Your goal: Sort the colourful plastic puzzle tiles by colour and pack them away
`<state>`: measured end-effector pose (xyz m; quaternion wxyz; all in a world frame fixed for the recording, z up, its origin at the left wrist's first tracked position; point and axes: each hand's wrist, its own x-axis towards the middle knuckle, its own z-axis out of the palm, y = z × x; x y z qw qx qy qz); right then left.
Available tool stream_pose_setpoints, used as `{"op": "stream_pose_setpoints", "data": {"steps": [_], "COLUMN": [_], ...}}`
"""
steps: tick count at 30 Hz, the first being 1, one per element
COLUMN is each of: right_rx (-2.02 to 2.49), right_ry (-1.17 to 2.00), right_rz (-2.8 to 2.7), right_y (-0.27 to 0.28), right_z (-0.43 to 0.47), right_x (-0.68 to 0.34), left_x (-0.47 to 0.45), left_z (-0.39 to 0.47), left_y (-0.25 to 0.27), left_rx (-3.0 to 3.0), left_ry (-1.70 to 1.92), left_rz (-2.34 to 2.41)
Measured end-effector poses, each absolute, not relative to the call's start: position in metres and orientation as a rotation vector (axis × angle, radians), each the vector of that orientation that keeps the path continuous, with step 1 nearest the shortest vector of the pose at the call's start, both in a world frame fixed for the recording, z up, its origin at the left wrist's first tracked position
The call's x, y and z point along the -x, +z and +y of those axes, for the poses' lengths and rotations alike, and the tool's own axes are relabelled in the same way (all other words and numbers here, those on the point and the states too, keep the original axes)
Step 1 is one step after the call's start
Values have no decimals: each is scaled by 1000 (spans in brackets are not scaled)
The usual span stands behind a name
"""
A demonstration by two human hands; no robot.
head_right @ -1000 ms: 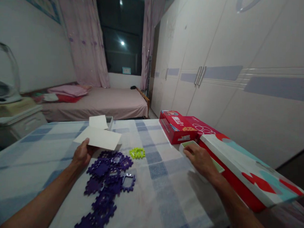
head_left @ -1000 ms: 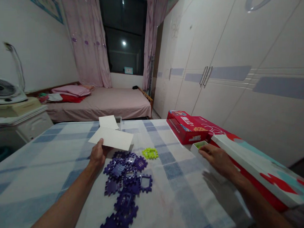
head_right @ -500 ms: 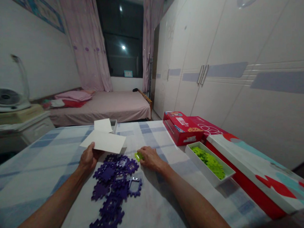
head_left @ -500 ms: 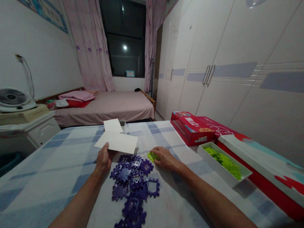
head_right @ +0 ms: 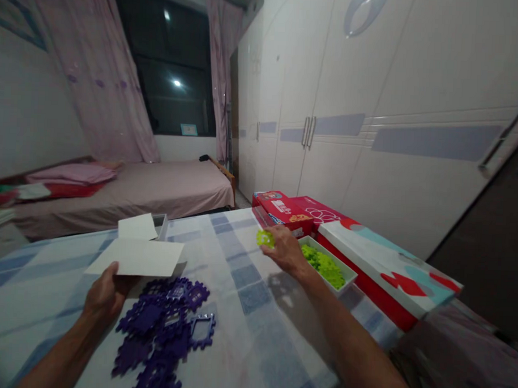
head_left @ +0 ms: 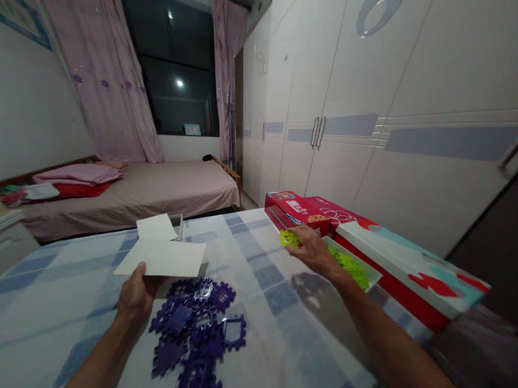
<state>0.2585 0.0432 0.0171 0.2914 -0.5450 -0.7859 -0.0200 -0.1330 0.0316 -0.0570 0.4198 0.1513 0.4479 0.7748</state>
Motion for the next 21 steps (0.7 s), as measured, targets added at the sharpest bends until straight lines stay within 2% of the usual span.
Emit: {"op": "stream_pose_setpoints", "data": {"steps": [5, 8, 14, 17, 21], "right_rx": [1804, 1916, 1916, 1879, 1575], "right_ry": [-214, -162, 20, -60, -143], "right_rz": [-1917, -1927, -1834, -1800, -1792], "right_y": [17, 3, -13, -13, -6], "right_z": [41, 43, 38, 32, 26], "right_x": [-337, -354, -367, -364, -319], "left_x": [135, 138, 139, 136, 131], "left_z": [33, 34, 34, 31, 28], "left_y": [-60, -63, -64, -62, -53], "left_rx": [-377, -378, -372, -372, -354], "left_ry": [1929, 1952, 1928, 1948, 1981], "left_rz": [1081, 1079, 1059, 1077, 1132]}}
